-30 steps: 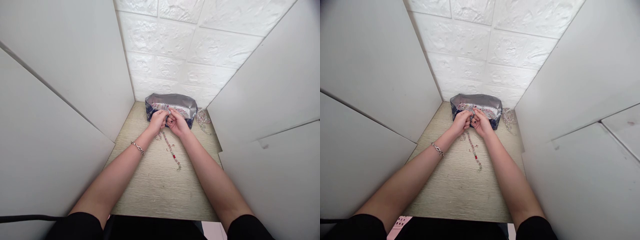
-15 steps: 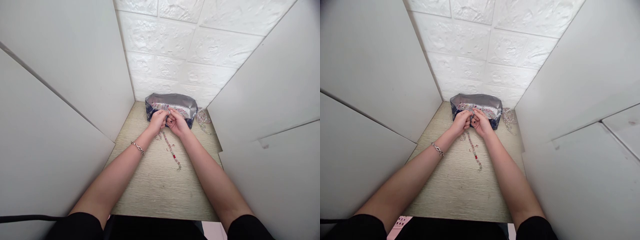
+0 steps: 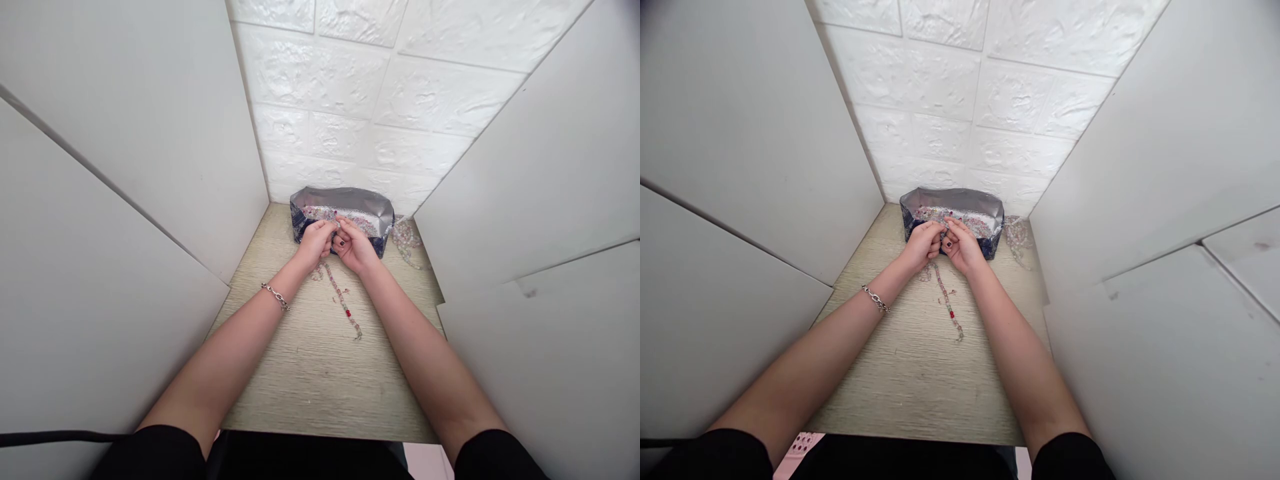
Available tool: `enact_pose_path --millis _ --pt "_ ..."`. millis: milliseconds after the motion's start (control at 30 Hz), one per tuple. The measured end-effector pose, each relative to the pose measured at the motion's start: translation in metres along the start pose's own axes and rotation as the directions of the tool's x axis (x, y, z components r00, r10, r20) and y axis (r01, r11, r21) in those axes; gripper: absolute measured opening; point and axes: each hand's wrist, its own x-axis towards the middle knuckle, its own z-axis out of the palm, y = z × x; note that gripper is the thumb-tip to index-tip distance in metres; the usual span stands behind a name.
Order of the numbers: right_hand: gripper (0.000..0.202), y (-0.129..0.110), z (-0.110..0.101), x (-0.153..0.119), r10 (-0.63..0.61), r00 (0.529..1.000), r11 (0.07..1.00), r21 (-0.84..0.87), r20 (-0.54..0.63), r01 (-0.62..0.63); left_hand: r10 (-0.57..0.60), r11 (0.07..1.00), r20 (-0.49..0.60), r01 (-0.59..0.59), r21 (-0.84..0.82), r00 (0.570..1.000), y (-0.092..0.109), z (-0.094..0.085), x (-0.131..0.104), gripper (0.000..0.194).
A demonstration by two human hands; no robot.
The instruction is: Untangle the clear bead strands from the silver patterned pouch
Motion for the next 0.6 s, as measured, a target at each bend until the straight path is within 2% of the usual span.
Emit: enact_pose_path --millis 267,600 --pt "0.011 0.003 -0.0052 0.0032 -0.009 0.999 1.0 -0.003 0.032 0.01 -0.002 1.0 -0.006 0.002 -0.003 1.0 0.0012 0.0011 -0.0008 0.018" --pt "0.011 0.0028 -0.0022 0.0022 -0.008 1.0 1.0 -0.004 0.016 0.008 -0.007 0.999 0.001 0.007 0.035 1.0 0.0037 0.0047 -0.0047 0.017"
